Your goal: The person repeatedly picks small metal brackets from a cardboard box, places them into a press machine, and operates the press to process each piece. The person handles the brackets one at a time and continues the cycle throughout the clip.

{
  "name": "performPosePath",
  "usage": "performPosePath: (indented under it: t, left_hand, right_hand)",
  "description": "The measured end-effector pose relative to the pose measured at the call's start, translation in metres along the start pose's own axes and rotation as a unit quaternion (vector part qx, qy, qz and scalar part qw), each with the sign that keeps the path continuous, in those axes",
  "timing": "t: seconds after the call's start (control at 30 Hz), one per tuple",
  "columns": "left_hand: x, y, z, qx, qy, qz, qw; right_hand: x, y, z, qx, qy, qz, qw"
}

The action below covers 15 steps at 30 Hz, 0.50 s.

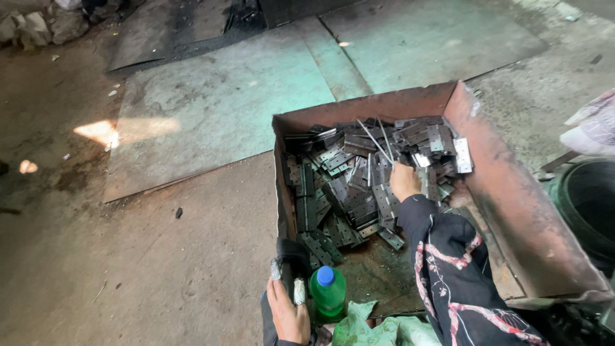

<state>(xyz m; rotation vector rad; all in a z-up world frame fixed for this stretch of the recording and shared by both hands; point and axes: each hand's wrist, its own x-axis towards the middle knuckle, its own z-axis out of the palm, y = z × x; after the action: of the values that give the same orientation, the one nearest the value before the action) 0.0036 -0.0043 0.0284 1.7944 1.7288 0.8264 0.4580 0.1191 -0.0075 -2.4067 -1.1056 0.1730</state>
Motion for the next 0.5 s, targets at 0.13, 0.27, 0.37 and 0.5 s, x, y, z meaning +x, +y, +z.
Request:
performPosePath:
  t: [0.13,0.27,0.37,0.5]
  left_hand:
    - [-0.003,-0.004,-0.003,-0.014,0.022,0.064,0.998]
    - [0.002,0.003,-0.003,-0.012,0.037,0.045,0.998]
    - [-0.002,0.005,-0.005,0.006,0.038,0.038,0.999]
    - [0.004,0.012,-0.009,0.015,0.033,0.048,0.998]
  right_hand:
    - [-0.017,0.037,0.009,-0.015,-0.051,-0.020,0.998]
    - [-0.049,0.064,0.002,-0.089,-0.058,-0.038,0.994]
    - [-0.079,0.079,0.003,-0.074,-0.071,-0.023,0.994]
    - [-0.126,0.103,-0.015,-0.084,-0.066,0.020,0.994]
